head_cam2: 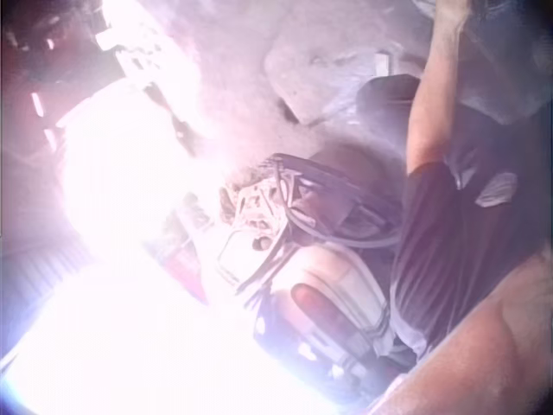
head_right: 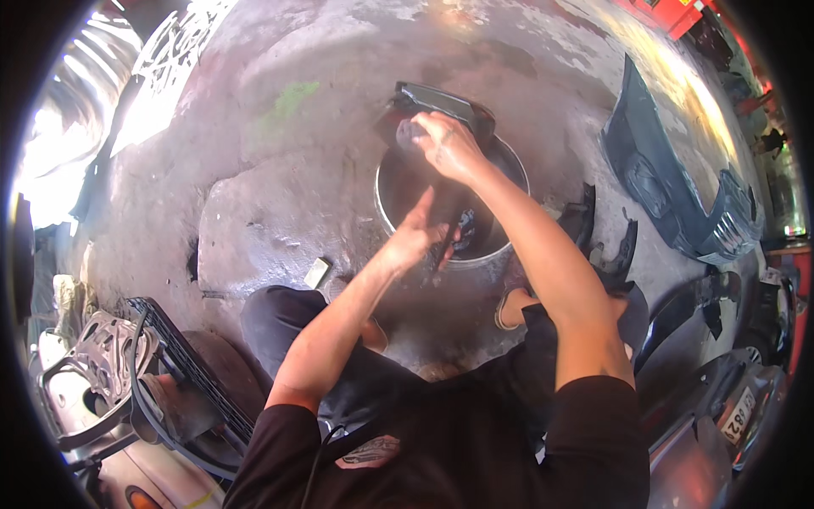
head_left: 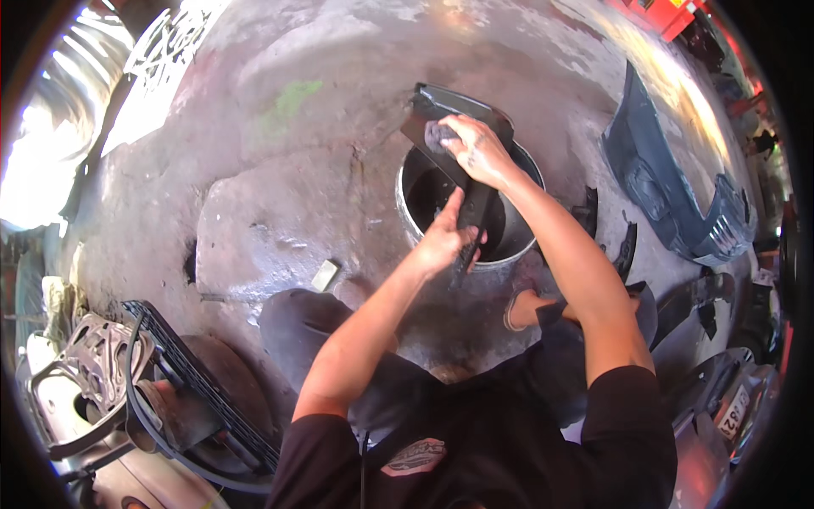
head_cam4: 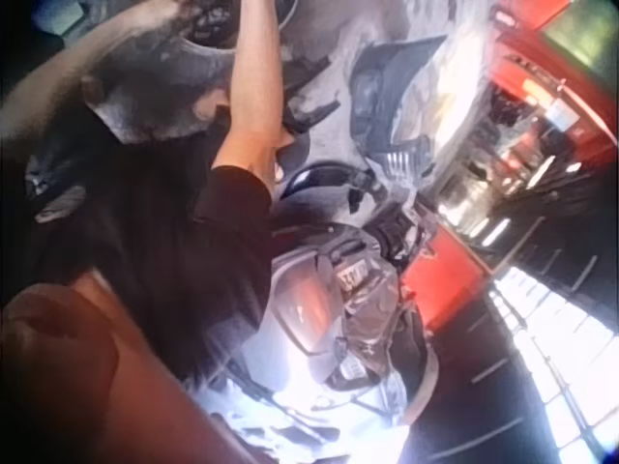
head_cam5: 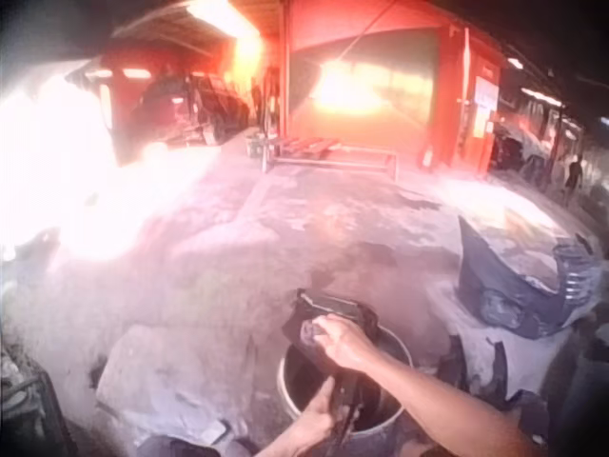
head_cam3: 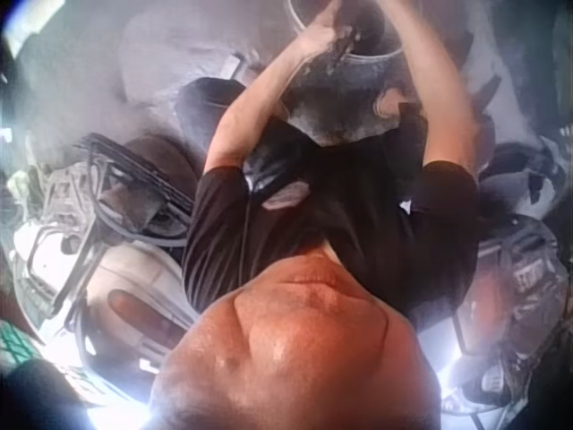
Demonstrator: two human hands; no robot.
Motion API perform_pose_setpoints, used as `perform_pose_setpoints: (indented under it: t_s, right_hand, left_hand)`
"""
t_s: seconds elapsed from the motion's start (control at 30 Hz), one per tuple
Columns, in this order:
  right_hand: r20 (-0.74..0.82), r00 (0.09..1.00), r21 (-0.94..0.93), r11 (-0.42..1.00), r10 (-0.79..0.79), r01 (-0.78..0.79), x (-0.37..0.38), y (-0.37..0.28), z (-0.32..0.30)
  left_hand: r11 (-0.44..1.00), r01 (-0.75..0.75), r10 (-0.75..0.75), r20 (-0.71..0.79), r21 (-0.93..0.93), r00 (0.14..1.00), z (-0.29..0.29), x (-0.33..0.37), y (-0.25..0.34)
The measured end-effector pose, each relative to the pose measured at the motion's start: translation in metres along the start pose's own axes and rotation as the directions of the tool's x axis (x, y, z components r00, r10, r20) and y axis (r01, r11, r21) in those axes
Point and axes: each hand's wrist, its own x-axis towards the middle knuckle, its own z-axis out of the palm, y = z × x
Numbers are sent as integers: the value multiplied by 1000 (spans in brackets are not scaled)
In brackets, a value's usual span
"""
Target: The person sits on the floor and scrubs a black plastic car part with a sponge and water from a bucket. They repeatedly dip the sponge into the bucket and scrub different areas of the part, including edges and crevices. Another person walks by in the background at one point.
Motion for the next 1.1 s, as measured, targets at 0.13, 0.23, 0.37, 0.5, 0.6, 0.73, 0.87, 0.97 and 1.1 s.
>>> perform_pose_setpoints:
  t_s: [0.13, 0.23, 0.37, 0.5, 0.6, 0.73, 0.87, 0.97, 1.1]
  right_hand:
    - [36, 999, -215, 976, 40, -32, 48, 38, 27]
    - [115, 981, -423, 886, -155, 189, 75, 43, 19]
    - [313, 920, -523, 766, -237, 375, 99, 59, 15]
    - [285, 942, -519, 798, -176, 306, 70, 55, 16]
    - [332, 941, -652, 738, 69, 176, 42, 45, -9]
    - [366, 813, -703, 707, 452, -77, 23, 1, -51]
    - [284, 785, -674, 697, 550, -245, 8, 8, -62]
    - [307, 709, -667, 675, 635, -316, 14, -19, -50]
    - [308, 723, -601, 716, 618, -355, 0, -41, -57]
  left_hand:
    - [995, -19, 22, -29, 99, 999, 8, -12, -8]
    - [997, -25, 28, -28, 71, 999, 9, -14, -7]
    - [998, -7, 11, -75, 55, 997, 14, -17, -10]
    - [993, -110, 113, -120, 31, 986, 16, -8, -15]
    - [995, 49, -39, -107, 91, 994, 24, -14, 12]
    - [990, -70, 86, -136, 121, 987, 34, -4, 11]
    - [984, -66, 89, -136, 167, 987, 44, 12, 13]
    - [953, -207, 248, -178, 220, 952, 27, 41, -11]
    - [817, -270, 430, -227, 509, 874, 20, 63, -24]
